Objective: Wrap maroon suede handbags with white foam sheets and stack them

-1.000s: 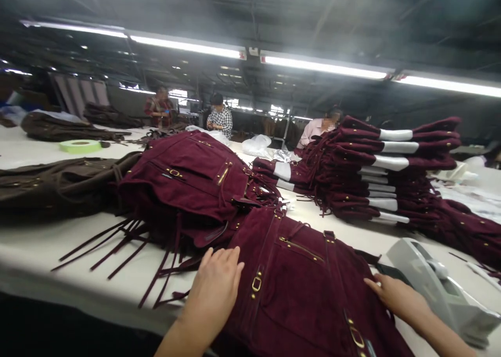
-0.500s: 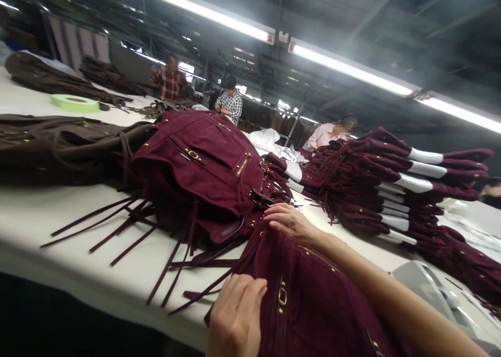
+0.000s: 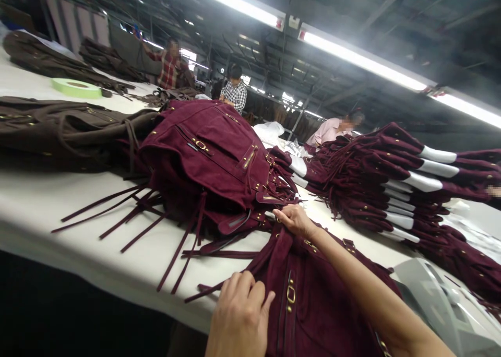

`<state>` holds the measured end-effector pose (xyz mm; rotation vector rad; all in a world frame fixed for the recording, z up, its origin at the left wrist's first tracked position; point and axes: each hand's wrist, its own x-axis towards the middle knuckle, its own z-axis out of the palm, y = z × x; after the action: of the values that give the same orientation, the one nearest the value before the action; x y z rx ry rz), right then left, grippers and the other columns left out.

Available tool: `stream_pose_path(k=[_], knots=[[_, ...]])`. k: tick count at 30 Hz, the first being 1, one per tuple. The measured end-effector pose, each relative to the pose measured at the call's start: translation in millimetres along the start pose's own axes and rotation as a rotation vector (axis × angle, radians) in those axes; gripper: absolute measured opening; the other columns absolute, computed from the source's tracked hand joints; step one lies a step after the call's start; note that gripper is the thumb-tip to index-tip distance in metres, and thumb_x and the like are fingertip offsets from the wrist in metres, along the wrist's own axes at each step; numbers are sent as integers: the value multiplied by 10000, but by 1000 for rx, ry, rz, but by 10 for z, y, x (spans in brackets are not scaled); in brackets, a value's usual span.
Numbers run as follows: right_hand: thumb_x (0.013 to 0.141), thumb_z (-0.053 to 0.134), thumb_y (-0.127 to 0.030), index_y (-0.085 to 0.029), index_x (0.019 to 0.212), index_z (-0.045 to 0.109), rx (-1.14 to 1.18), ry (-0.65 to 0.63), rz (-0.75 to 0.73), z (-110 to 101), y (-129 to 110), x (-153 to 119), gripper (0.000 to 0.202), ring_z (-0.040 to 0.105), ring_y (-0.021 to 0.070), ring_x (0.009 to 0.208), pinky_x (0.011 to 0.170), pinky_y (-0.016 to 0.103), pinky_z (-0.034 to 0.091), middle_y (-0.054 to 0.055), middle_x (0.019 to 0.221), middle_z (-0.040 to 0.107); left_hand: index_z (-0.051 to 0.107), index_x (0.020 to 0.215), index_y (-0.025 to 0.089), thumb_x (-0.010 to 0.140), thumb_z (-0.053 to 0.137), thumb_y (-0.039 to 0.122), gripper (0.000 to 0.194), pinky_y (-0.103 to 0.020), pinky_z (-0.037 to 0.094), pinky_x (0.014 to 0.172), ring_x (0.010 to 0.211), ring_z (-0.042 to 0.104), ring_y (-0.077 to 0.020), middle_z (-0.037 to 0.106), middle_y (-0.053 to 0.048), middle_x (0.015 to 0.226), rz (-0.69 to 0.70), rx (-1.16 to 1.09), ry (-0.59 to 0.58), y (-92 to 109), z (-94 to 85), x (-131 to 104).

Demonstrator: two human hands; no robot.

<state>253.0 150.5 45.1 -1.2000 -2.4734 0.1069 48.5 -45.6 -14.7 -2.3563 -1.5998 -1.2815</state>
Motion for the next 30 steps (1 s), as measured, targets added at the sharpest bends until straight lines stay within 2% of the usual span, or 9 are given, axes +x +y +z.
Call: stream_pose_path(k=[3, 6, 13, 16, 20, 23, 25, 28, 30], knots=[[970, 347, -608, -175, 513, 505, 149, -20, 7, -78, -19, -86, 649, 489, 126, 537, 579, 262, 384, 17, 548, 521, 648, 943, 185, 891, 485, 122, 182, -389, 555, 821, 937, 644, -242, 696, -76, 1065, 153, 44, 32, -25, 90, -135], [987, 401, -529, -167, 632, 637, 296, -99, -35, -207, -35, -228, 559, 581, 163, 705, 727, 287, 445, 36, 665, 619, 638, 1102, 144, 866, 438, 48, 324, -383, 553, 871, 961, 651, -232, 703, -82, 1103, 204, 71, 45, -22, 165, -244], [878, 663, -461, -203, 1039, 720, 443, -376, -159, -500, -103, -408, 309, 571, 215, 1089, 1033, 392, 376, 70, 1073, 678, 636, 1078, 132, 890, 449, 60, 275, -345, 551, 775, 849, 672, -212, 715, -97, 977, 79, 26, 67, 62, 95, -141], [856, 676, -499, -208, 972, 711, 410, -395, -195, -507, -116, -378, 315, 514, 229, 1199, 1091, 417, 315, 67, 1121, 666, 641, 1000, 164, 950, 475, 185, 175, -314, 518, 670, 707, 660, -187, 702, -57, 817, 5, -4, 92, 56, 66, -107], [871, 610, -579, -198, 875, 675, 349, -397, -179, -419, -116, -273, 387, 598, 210, 1017, 1059, 417, 329, 32, 924, 688, 636, 847, 200, 978, 466, 298, 236, -269, 458, 612, 614, 626, -158, 652, -21, 684, -105, -73, 105, 8, 48, -143], [893, 572, -588, -184, 863, 668, 239, -430, -178, -263, -133, -165, 416, 601, 166, 816, 813, 293, 431, 19, 821, 666, 628, 759, 211, 980, 450, 351, 316, -249, 453, 610, 601, 612, -153, 628, -16, 650, -210, -170, 43, -41, 11, -201], [918, 553, -561, -184, 829, 670, 150, -453, -220, -97, -146, -95, 405, 574, 143, 711, 658, 247, 390, 7, 743, 644, 622, 707, 219, 975, 444, 386, 363, -236, 446, 582, 594, 605, -155, 619, -15, 626, -302, -236, -43, -77, -31, -247], [956, 505, -529, -178, 679, 617, -29, -370, -306, 208, -152, -30, 461, 503, 123, 584, 647, 263, 344, -12, 607, 578, 648, 687, 227, 967, 434, 430, 407, -221, 464, 595, 647, 618, -161, 646, -22, 661, -420, -360, -151, -131, -87, -326], [990, 437, -517, -173, 613, 563, -130, -268, -351, 387, -148, -33, 525, 469, 119, 556, 692, 284, 341, -9, 572, 554, 695, 724, 234, 959, 436, 449, 410, -233, 502, 708, 777, 637, -178, 681, -37, 792, -466, -452, -169, -152, -100, -386]])
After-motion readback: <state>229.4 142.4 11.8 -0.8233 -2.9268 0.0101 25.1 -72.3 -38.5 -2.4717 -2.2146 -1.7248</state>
